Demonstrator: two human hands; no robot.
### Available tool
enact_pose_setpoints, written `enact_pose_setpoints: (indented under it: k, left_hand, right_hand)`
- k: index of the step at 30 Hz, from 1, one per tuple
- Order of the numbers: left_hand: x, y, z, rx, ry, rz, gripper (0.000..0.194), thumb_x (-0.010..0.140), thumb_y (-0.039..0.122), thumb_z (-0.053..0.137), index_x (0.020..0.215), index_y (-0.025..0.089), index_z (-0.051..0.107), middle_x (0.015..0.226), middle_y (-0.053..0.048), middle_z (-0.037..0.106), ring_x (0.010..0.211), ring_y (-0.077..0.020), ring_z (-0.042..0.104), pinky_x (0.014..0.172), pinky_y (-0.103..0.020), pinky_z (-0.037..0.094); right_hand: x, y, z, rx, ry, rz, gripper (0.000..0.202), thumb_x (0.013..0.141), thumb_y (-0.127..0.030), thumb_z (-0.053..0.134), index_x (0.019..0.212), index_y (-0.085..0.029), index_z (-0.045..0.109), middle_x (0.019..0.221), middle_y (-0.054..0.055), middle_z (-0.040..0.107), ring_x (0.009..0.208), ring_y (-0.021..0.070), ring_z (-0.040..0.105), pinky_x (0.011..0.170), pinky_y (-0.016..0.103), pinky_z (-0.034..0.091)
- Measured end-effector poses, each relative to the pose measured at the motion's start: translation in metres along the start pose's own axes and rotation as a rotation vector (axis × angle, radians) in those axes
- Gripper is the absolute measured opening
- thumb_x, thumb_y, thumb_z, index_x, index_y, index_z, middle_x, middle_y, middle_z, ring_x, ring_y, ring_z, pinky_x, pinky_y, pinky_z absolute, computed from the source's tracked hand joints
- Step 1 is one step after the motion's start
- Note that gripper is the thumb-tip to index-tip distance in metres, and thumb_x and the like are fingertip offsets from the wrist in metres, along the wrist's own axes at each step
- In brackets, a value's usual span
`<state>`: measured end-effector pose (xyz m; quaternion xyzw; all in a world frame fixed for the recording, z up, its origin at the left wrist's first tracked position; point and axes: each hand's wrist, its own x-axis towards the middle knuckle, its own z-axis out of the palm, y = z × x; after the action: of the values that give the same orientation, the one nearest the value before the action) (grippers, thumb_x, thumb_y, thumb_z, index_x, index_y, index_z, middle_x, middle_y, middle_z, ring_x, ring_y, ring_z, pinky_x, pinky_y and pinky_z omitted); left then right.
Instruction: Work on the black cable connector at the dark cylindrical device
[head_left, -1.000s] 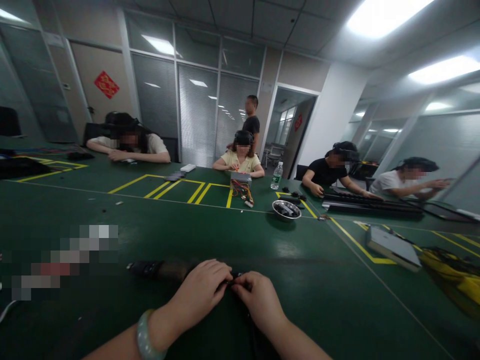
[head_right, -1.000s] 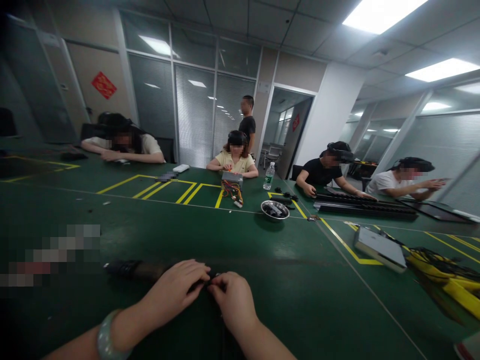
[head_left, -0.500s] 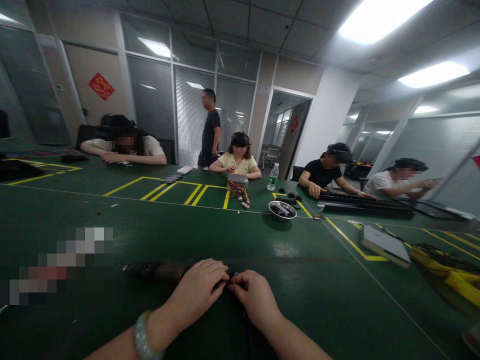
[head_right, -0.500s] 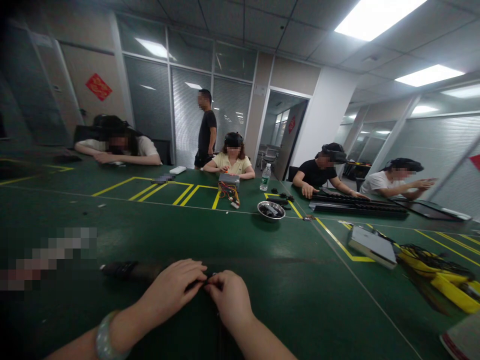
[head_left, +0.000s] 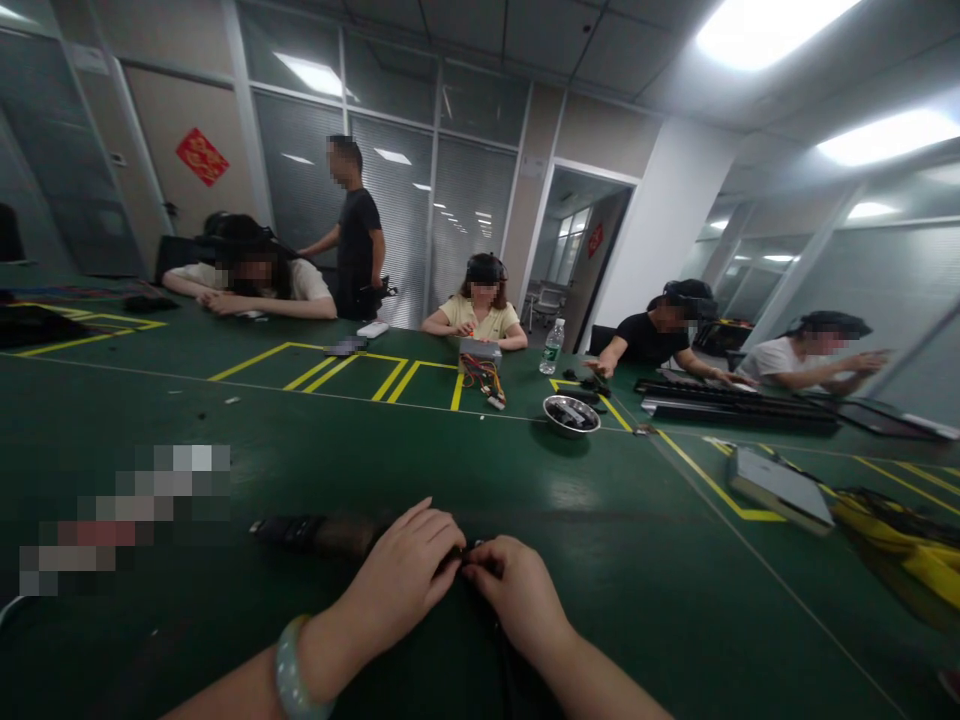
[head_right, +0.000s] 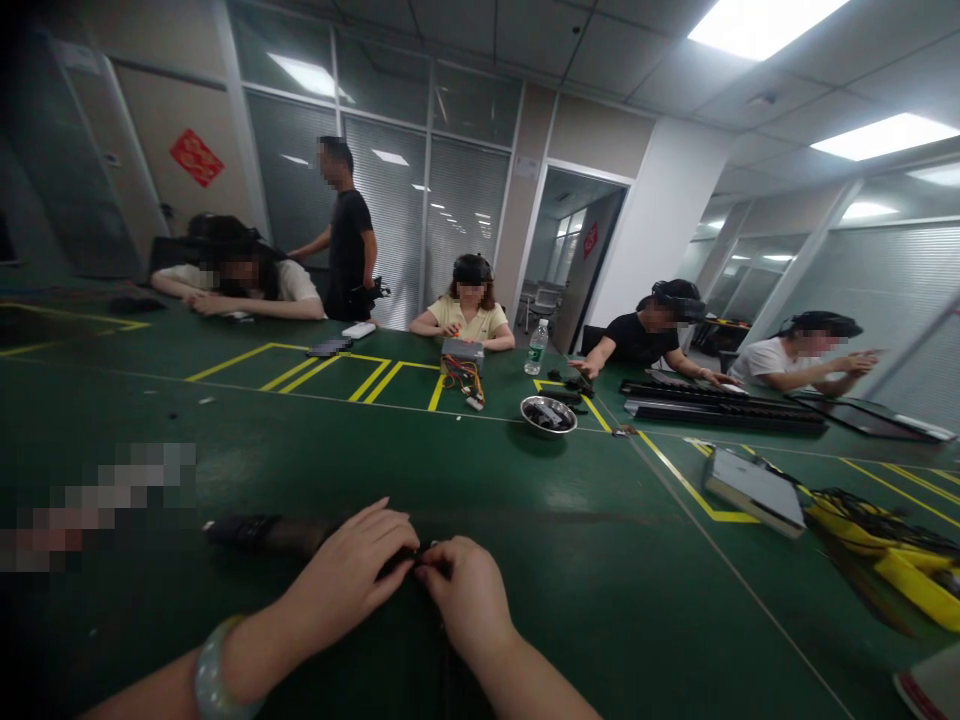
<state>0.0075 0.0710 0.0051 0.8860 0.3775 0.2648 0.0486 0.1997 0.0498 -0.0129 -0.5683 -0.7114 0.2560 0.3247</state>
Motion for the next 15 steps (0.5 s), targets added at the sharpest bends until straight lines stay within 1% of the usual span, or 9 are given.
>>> enact_pose_setpoints:
  k: [5, 10, 15]
  left_hand:
    - [-0.0013, -0.0024, 0.0033, -0.013, -0.016, -0.012, 0.014, 0.084, 0.011, 0.055, 0.091, 0.023, 0.059, 0.093, 0.000, 0.063, 0.092, -0.0180, 0.061, 0.110, -0.049, 0.036]
    - [-0.0029, -0.0045, 0.0063, -0.010, 0.007, -0.009, 0.016, 0.082, 0.010, 0.054, 0.092, 0.022, 0.059, 0.094, -0.001, 0.063, 0.091, -0.0188, 0.060, 0.106, -0.047, 0.039]
    - [-0.0027, -0.0028, 0.0040, -0.030, -0.024, -0.035, 0.020, 0.080, 0.008, 0.057, 0.095, 0.022, 0.059, 0.097, -0.002, 0.064, 0.092, -0.0209, 0.059, 0.090, -0.040, 0.046]
  right_hand:
    - [0.0003, 0.0005, -0.0006, -0.002, -0.013, 0.020, 0.012, 0.083, -0.020, 0.067, 0.086, -0.024, 0.077, 0.084, 0.002, 0.068, 0.078, 0.0167, 0.063, 0.074, 0.025, 0.044]
    - [0.0006, -0.0018, -0.0012, 0.002, 0.016, 0.041, 0.013, 0.082, -0.017, 0.065, 0.085, -0.023, 0.077, 0.087, 0.002, 0.069, 0.079, 0.0172, 0.064, 0.074, 0.025, 0.044]
    - [0.0012, -0.0026, -0.0003, -0.030, 0.033, 0.042, 0.013, 0.082, -0.017, 0.064, 0.081, -0.022, 0.076, 0.083, 0.002, 0.068, 0.077, 0.0176, 0.064, 0.070, 0.025, 0.043]
